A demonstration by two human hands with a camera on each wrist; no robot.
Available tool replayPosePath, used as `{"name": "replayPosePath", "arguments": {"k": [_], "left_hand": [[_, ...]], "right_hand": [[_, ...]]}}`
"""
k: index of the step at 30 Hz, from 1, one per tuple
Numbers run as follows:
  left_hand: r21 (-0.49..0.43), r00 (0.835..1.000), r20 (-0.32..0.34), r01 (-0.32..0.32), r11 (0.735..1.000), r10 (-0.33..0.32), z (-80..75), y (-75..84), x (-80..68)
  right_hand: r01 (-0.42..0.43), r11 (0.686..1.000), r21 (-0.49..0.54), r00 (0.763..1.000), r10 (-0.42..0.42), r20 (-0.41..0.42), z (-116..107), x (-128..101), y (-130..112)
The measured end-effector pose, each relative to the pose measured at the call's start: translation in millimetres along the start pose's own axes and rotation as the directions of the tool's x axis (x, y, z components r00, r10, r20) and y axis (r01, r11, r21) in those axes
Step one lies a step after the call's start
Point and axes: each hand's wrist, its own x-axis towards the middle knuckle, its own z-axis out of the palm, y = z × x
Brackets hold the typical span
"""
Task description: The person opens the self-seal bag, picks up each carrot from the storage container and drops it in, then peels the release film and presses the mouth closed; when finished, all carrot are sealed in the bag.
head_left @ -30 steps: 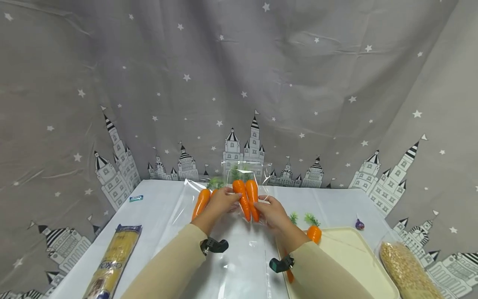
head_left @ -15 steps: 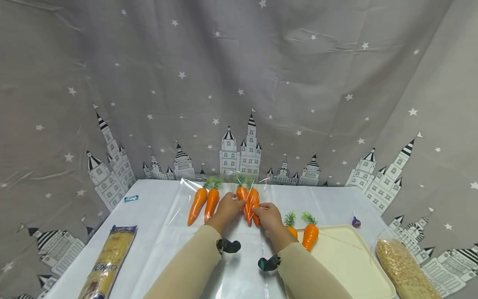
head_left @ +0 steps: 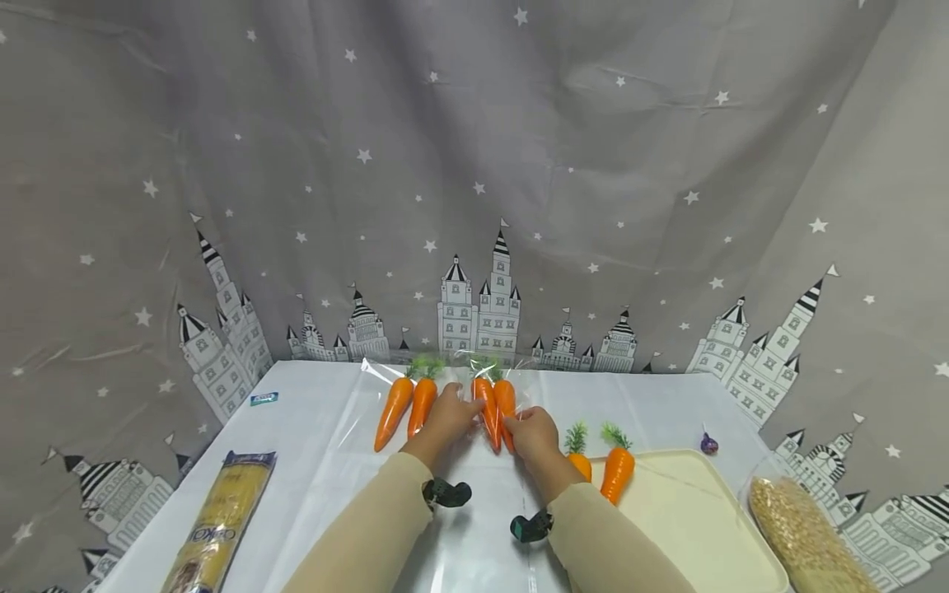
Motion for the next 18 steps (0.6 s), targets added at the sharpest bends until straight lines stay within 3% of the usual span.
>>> {"name": "replayPosePath", "arguments": {"k": [5,9,14,18], "left_hand": [[0.008,0.999,0.012,-0.042,0.999,0.042,-2.8,0.7,-3.1],[0.075,0.996,-0.029,-0.082,0.994,0.084,-5.3,4.8,-7.2],[0.156,0.991,-0.065,-0.105,0.982,0.116,-7.8,8.1,-15.2],[0.202,0.983,-0.098,-0.133,0.970,0.155,-12.3,11.6,-26.2]], "right_hand": [[-0.011,1.000,0.023,0.999,0.010,0.039,-2,1,1],[-0.047,0.997,0.053,0.995,0.042,0.089,-7,0,-1],[-0.076,0.997,0.013,0.989,0.073,0.131,-18,-4,1],[-0.035,0.999,0.004,0.988,0.034,0.148,-28,-12,-2]]}}
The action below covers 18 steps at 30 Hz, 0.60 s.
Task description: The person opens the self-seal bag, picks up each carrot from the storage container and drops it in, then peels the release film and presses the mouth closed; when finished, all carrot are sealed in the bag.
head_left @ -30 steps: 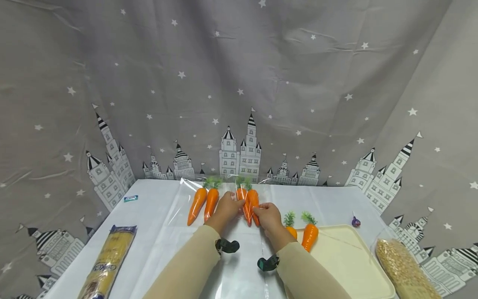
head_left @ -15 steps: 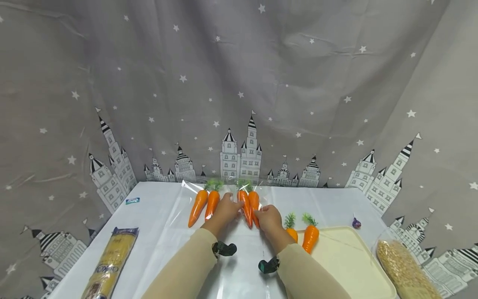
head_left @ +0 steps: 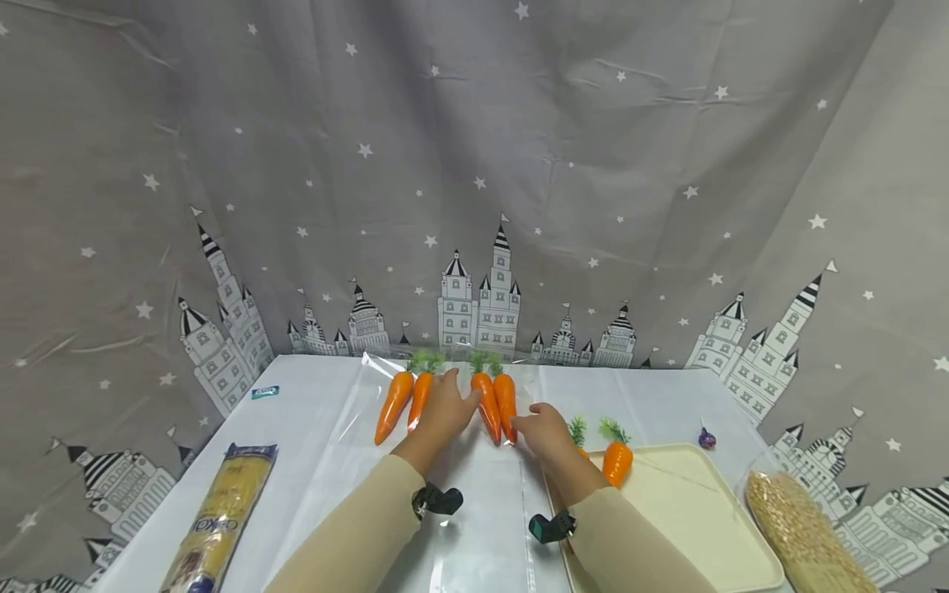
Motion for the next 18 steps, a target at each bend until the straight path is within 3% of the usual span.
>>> {"name": "replayPosePath", "arguments": {"k": [7,13,18], "left_hand": [[0.082,0.993,-0.049,-0.103,0.991,0.107,-10.0,4.9,-28.2],[0.096,0.987,0.004,-0.160,0.982,0.160,-19.1,8.6,-61.1],[0.090,0.977,0.033,-0.215,0.972,0.213,-29.7,8.3,-96.5]], "right_hand": [[0.068,0.996,-0.065,0.998,-0.068,0.015,-15,-28,-3],[0.179,0.976,-0.125,0.984,-0.177,0.025,-32,-56,5],[0.266,0.954,-0.139,0.963,-0.257,0.084,-43,-74,22]]}}
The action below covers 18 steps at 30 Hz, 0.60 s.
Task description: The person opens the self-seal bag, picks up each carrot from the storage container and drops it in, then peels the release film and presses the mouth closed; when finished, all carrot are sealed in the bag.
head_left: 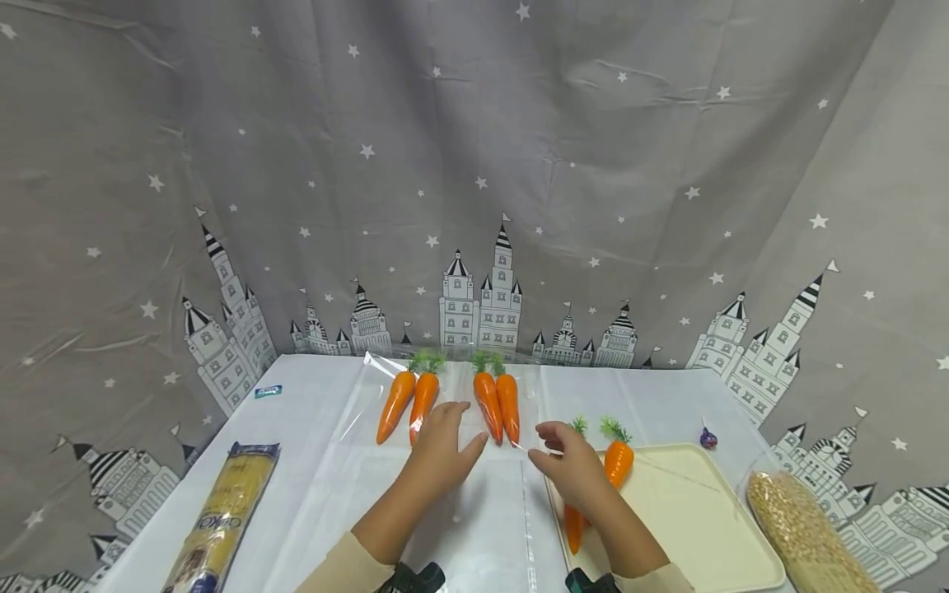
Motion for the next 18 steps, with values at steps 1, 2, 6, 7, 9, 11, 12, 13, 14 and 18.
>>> {"name": "replayPosePath", "arguments": {"k": [1,2,6,7,9,11,12,13,14,18], "left_hand": [[-0.003,1.000,-0.002,-0.006,1.000,0.006,-1.6,0.8,-7.4],[-0.007,1.000,-0.003,-0.011,1.000,0.011,-2.9,1.2,-14.6],[-0.043,1.000,0.020,0.019,0.999,-0.018,-3.6,2.9,-39.8],[-0.059,0.999,0.034,0.035,0.998,-0.033,-2.8,3.3,-44.9],[-0.085,0.997,0.063,0.057,0.995,-0.052,-0.4,3.5,-53.3],[-0.100,0.994,0.093,0.070,0.993,-0.060,2.1,2.3,-59.6],[-0.099,0.993,0.107,0.065,0.993,-0.055,3.1,1.0,-62.3],[-0.097,0.992,0.119,0.053,0.994,-0.041,4.1,-0.8,-64.8],[-0.084,0.991,0.129,0.031,0.996,-0.020,5.2,-3.5,-67.1],[-0.009,0.981,0.183,-0.058,0.998,0.059,8.9,-14.8,-72.6]], "right_hand": [[0.022,1.000,-0.008,1.000,-0.022,0.020,-2,-4,3],[0.047,0.999,-0.019,0.998,-0.046,0.040,-3,-8,7],[0.151,0.987,-0.048,0.983,-0.145,0.113,-10,-24,18],[0.171,0.984,-0.057,0.978,-0.163,0.130,-12,-28,20],[0.209,0.976,-0.060,0.968,-0.197,0.155,-13,-35,24],[0.245,0.966,-0.080,0.957,-0.227,0.180,-12,-40,28],[0.266,0.959,-0.096,0.951,-0.244,0.191,-11,-42,30],[0.287,0.952,-0.106,0.944,-0.263,0.200,-9,-44,31],[0.305,0.945,-0.114,0.937,-0.277,0.211,-8,-46,32],[0.327,0.925,-0.192,0.924,-0.270,0.271,-4,-50,34]]}}
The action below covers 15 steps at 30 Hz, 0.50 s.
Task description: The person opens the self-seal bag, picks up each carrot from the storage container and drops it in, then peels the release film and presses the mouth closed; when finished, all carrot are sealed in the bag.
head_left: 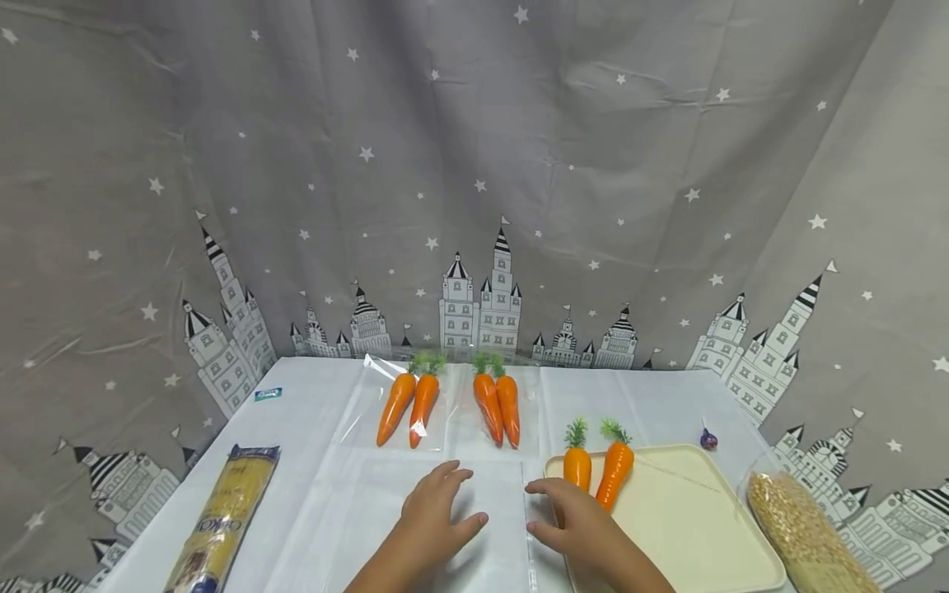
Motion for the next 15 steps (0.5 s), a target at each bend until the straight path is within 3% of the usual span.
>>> {"name": "replayPosePath", "arguments": {"k": [3,8,15], "left_hand": [[0.054,0.998,0.053,-0.041,0.998,0.039,4.5,-7.1,-2.8],[0.121,0.988,0.151,-0.063,0.991,0.044,13.2,-14.1,-4.8],[0.209,0.976,0.209,-0.103,0.972,0.059,22.9,-15.2,-3.8]], "right_hand": [[-0.015,0.997,-0.080,0.997,0.020,0.068,3,-1,0],[0.012,0.975,-0.224,0.990,0.019,0.140,7,-4,0],[0.036,0.927,-0.373,0.980,0.040,0.195,16,0,0]]}}
